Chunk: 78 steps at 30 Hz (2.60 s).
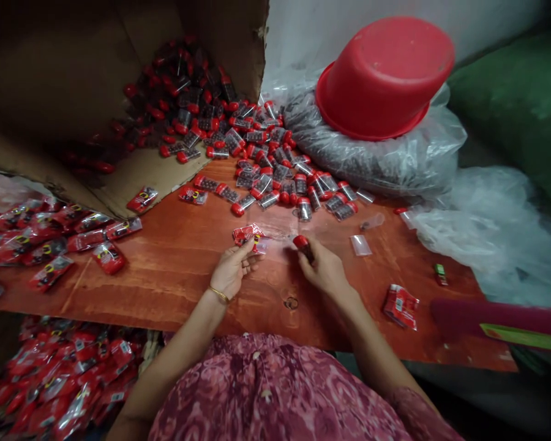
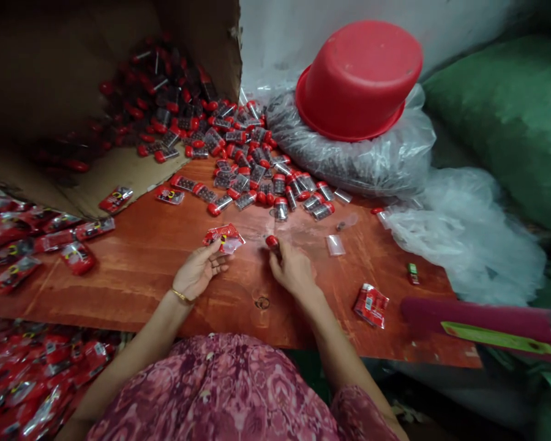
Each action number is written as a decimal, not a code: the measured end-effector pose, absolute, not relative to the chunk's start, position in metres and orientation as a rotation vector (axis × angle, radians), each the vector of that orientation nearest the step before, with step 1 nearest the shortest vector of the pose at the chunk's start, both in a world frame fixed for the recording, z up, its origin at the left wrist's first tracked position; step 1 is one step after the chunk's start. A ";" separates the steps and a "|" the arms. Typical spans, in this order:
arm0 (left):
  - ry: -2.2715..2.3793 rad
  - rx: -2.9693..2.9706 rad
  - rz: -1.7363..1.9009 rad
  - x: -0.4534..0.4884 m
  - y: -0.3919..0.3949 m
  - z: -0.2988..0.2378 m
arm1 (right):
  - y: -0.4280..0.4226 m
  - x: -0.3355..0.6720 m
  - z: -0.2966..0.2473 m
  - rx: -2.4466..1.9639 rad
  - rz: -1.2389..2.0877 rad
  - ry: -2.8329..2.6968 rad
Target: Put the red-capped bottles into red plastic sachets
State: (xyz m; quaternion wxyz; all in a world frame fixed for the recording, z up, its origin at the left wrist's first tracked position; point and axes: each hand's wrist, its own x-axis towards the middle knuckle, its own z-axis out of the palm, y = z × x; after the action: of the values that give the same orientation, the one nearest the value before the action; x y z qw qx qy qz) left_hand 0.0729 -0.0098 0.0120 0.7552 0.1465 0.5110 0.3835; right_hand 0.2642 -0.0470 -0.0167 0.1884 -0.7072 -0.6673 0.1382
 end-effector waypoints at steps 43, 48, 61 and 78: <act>1.164 0.987 0.954 0.079 -0.015 0.012 | -0.047 0.224 0.004 -1.220 1.276 -1.280; 1.086 0.836 0.949 0.089 -0.020 0.011 | -0.044 0.218 0.001 -1.303 1.154 -1.150; 1.010 0.736 0.978 0.087 -0.015 0.014 | -0.048 0.210 -0.001 -1.166 1.445 -0.963; 0.887 0.794 1.021 0.086 -0.019 0.009 | -0.049 0.196 -0.008 -1.080 1.377 -0.997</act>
State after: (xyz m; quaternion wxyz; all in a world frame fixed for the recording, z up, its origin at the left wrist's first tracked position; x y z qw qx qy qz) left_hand 0.0858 -0.0185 0.0091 0.7080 0.3577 0.3993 0.4598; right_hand 0.1958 -0.0494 -0.0083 0.5344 -0.4532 -0.4185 0.5778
